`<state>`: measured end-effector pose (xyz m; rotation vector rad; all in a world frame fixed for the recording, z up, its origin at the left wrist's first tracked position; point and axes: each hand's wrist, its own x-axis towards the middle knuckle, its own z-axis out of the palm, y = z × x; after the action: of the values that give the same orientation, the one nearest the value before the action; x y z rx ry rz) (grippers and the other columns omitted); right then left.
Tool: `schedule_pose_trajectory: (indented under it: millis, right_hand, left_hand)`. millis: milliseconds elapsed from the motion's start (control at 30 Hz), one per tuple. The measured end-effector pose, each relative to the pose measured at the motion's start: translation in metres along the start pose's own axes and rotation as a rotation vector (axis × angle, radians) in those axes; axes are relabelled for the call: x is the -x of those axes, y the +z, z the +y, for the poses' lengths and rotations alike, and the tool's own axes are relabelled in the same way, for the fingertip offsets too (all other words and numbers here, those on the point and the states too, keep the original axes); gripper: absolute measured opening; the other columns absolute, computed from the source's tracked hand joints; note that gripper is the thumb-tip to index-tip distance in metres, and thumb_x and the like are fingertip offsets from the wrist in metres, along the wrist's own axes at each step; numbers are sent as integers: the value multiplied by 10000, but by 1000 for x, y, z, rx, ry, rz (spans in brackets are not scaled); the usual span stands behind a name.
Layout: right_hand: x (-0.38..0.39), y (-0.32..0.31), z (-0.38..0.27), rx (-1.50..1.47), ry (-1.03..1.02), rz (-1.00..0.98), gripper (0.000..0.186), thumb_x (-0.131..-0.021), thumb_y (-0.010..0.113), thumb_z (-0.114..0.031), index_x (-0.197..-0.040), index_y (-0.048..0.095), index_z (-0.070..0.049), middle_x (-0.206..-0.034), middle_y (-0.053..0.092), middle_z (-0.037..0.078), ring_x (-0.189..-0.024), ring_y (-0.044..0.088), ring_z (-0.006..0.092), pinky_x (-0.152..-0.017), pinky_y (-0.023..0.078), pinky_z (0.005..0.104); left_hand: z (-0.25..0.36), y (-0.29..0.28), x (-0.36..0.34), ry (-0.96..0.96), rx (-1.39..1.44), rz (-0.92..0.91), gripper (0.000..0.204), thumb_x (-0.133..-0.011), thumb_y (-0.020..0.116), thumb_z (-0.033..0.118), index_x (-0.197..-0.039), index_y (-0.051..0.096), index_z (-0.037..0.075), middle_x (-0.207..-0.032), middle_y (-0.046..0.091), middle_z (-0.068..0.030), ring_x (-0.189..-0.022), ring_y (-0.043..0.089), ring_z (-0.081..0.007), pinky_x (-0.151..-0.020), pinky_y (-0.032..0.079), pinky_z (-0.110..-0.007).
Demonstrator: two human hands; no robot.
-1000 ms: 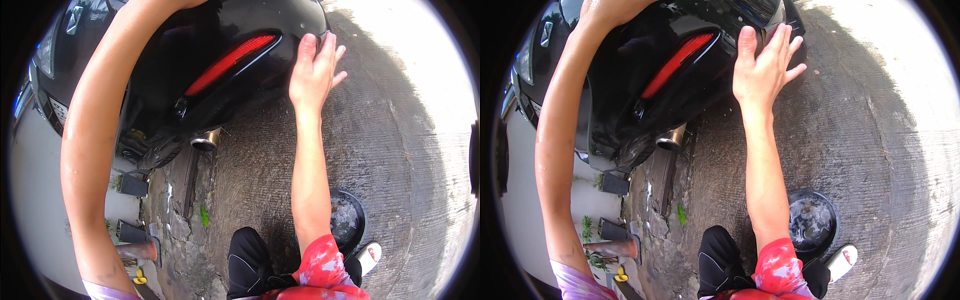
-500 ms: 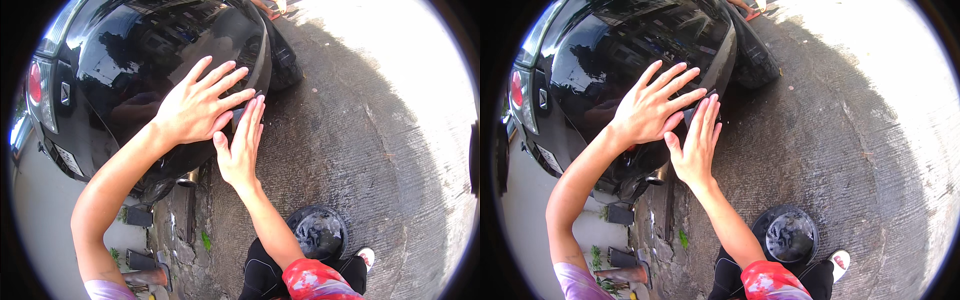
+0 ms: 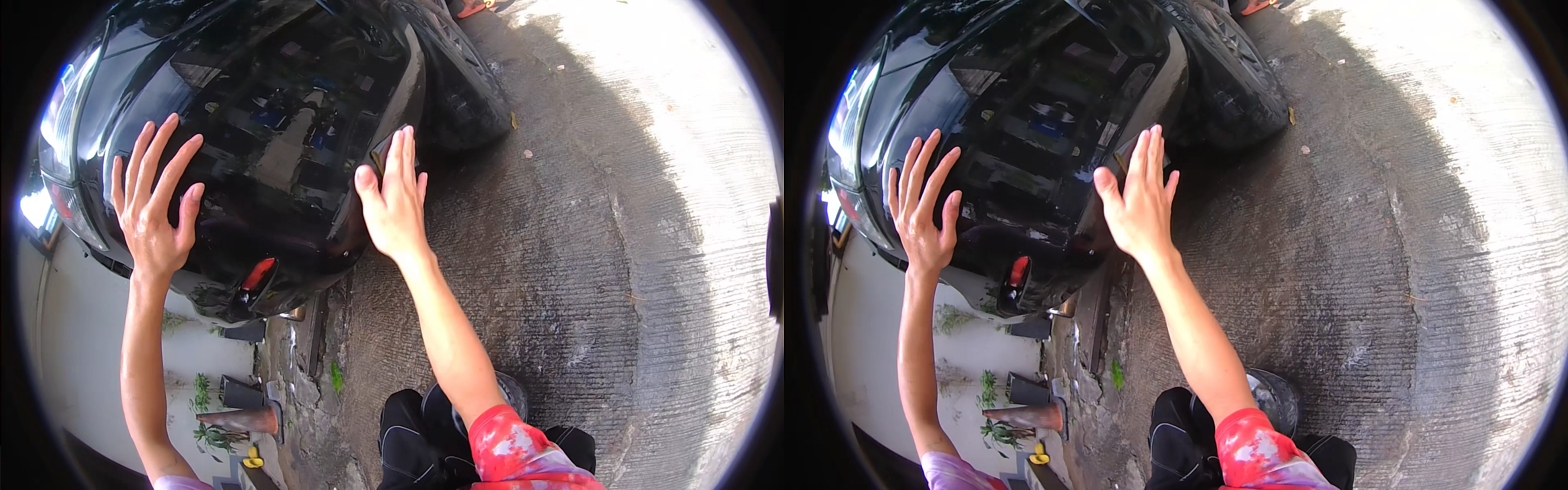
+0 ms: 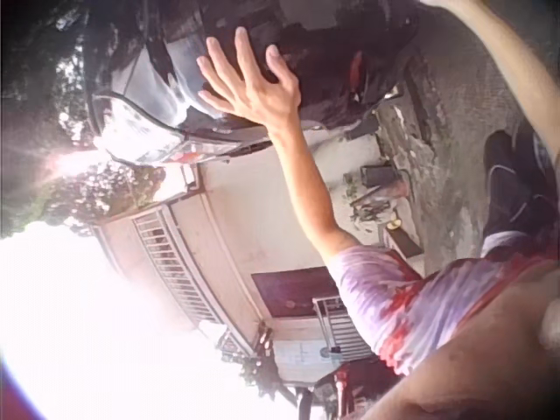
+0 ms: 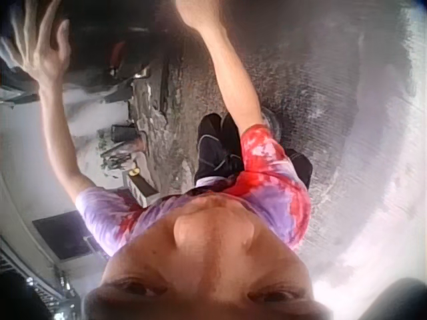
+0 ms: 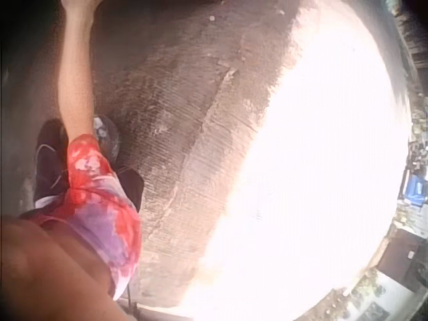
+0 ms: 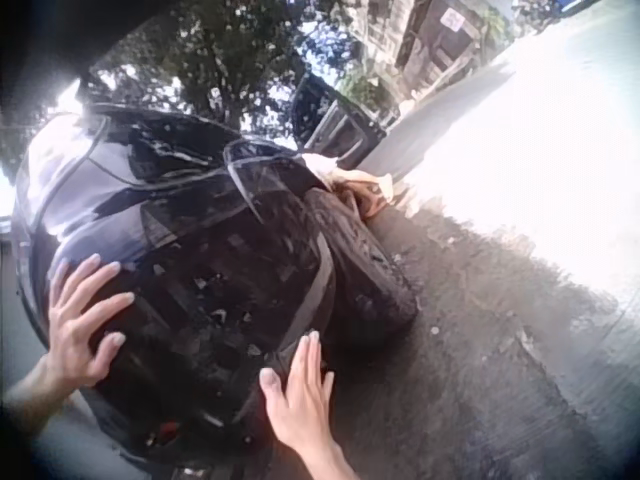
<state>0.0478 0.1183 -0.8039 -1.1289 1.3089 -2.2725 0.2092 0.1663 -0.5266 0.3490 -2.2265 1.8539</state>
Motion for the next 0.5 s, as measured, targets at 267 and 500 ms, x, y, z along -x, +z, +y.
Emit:
schedule_pose_trajectory:
  millis: [267,500]
  right_hand:
    - [50,9,-43,54,-94,17,1108,-941,363,-789,-1611,106,55,-1690,73,271,-1567,104,437,-1172,134,724]
    - [-77,-25,42,-64,-21,-90,1101,-935,270,-821,-1621,103,23,-1702,67,236,-1585,68,367,-1221,35,652]
  left_hand:
    - [4,1,-16,14,-19,-43,430,-1027,482,395,-1334,701,187,-1519,552,-85,-1495,397,-295,-1249,177,-540]
    - [4,11,-12,-1,18,-22,394,-975,532,333,-1306,721,231,-1513,560,-69,-1483,416,-295,-1248,180,-564]
